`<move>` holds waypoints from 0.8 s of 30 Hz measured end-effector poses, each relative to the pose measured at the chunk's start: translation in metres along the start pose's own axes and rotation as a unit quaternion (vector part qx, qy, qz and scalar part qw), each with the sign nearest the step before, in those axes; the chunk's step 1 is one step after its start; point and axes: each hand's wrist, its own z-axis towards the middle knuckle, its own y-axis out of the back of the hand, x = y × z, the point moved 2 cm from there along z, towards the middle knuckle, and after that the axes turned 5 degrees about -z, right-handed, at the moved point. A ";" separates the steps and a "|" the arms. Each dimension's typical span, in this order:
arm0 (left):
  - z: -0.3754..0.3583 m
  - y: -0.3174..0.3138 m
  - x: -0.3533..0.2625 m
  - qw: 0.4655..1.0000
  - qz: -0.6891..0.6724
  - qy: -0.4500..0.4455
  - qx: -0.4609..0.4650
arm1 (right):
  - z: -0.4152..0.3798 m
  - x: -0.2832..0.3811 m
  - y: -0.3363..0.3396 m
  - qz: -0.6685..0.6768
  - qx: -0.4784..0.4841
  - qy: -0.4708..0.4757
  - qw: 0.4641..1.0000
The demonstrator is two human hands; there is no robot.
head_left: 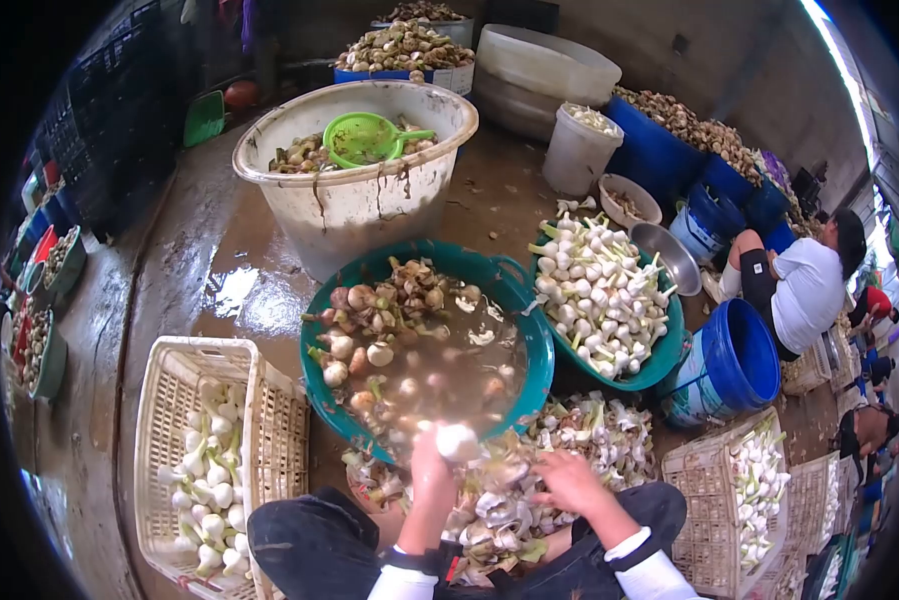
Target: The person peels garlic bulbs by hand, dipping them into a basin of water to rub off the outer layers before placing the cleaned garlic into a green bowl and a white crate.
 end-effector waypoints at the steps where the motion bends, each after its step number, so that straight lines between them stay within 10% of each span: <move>1: 0.000 -0.006 -0.003 0.999 0.027 -0.022 0.011 | 0.005 0.010 -0.001 -0.069 -0.112 0.086 0.988; 4: -0.006 -0.005 0.009 0.988 0.117 -0.096 0.042 | 0.038 0.039 -0.016 0.482 0.070 -0.090 0.869; 7: 0.006 0.002 -0.009 0.938 0.228 -0.261 0.019 | 0.035 0.077 0.002 0.485 -0.046 0.013 0.873; 10: 0.000 0.005 -0.054 0.974 0.048 -0.210 -0.065 | 0.026 0.079 0.040 0.402 0.054 0.073 0.911; 12: -0.024 -0.006 -0.107 0.926 -0.350 -0.139 0.035 | 0.028 0.036 0.038 0.255 0.059 0.048 0.964; 13: -0.039 -0.009 -0.127 0.863 -0.370 -0.194 0.283 | 0.035 -0.003 0.022 0.125 0.030 0.014 0.992; 15: -0.024 0.011 -0.135 0.852 -0.394 -0.186 0.289 | 0.061 -0.075 0.001 -0.127 0.027 -0.058 0.990; 17: 0.011 0.025 -0.067 0.943 -0.260 -0.094 0.185 | 0.142 -0.084 -0.020 -0.051 -0.143 0.043 0.988; 18: 0.010 0.012 -0.057 0.980 0.041 -0.070 0.180 | 0.169 -0.079 -0.042 -0.048 -0.089 0.046 0.994; 19: 0.007 -0.002 -0.050 0.927 0.338 -0.043 0.158 | 0.192 -0.081 -0.061 -0.047 -0.036 0.050 0.997; 21: -0.002 -0.033 -0.051 0.658 0.639 -0.358 0.173 | 0.203 -0.104 -0.123 -0.150 -0.039 0.101 0.983; 22: 0.000 -0.033 -0.051 0.689 0.632 -0.316 0.162 | 0.210 -0.110 -0.127 -0.143 0.156 0.035 0.977; 24: 0.012 -0.026 -0.047 0.782 0.553 -0.250 0.143 | 0.215 -0.121 -0.125 0.045 0.079 -0.004 0.996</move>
